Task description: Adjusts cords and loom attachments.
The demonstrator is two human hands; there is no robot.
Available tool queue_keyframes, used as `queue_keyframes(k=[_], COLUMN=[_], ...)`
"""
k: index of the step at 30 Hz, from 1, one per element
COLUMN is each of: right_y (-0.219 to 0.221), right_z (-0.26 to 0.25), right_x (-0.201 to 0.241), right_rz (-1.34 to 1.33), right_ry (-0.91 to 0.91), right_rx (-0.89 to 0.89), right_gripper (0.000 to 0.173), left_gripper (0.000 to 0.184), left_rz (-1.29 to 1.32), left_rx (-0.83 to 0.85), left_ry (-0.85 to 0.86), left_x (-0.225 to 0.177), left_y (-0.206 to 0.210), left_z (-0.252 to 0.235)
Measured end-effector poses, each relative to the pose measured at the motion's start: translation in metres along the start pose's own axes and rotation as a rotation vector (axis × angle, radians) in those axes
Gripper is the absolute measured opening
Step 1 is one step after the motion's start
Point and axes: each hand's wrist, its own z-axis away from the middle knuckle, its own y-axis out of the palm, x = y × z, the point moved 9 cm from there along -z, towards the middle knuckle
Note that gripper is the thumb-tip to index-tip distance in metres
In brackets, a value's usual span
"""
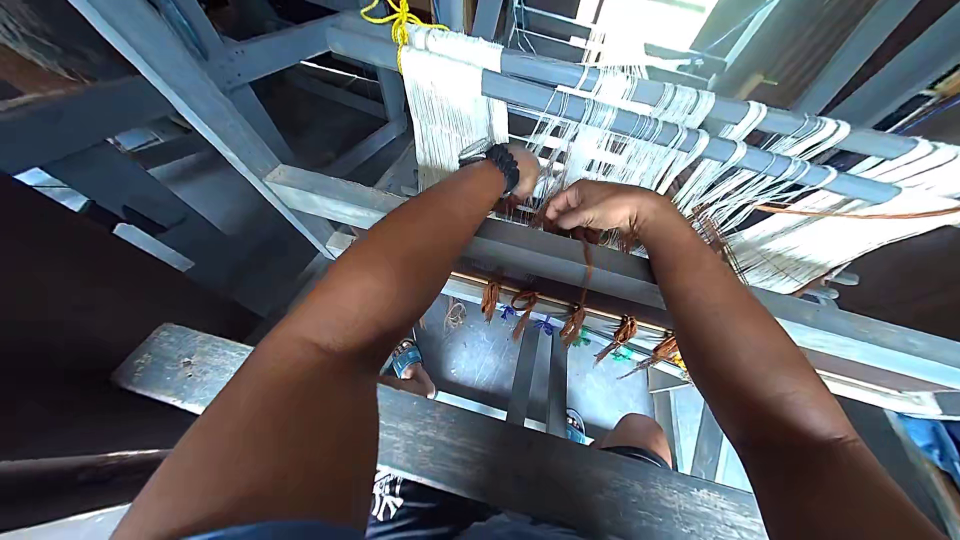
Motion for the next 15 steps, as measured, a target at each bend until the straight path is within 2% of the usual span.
queue_keyframes(k=[2,4,7,9,12,15], right_y=[0.001,0.0,-0.003,-0.004,0.005,0.025], right_z=[0.003,0.01,0.028,0.046,0.077,0.108], right_x=[0.005,0.015,0.034,0.044,0.052,0.059], right_rz=[-0.028,-0.07,-0.221,-0.344,-0.461,-0.433], right_ry=[-0.044,-0.106,-0.265,-0.377,-0.481,-0.51], right_rx=[0.019,0.003,-0.086,-0.156,-0.232,-0.259], right_gripper=[0.01,0.01,0.014,0.016,0.016,0.016], left_gripper=[0.025,0.024,0.022,0.028,0.027,0.026], left_rz=[-0.154,-0.071,0.368,0.726,1.349,1.748], left_rx=[-0.031,-0.062,-0.202,-0.31,-0.406,-0.447], left_ry=[-0.051,-0.146,-0.197,-0.098,0.107,0.266], left_x=[0.01,0.028,0.071,0.09,0.096,0.092], left_y=[0.002,0.001,-0.001,-0.003,-0.005,-0.006], left_z=[0.02,0.038,0.053,0.063,0.089,0.113])
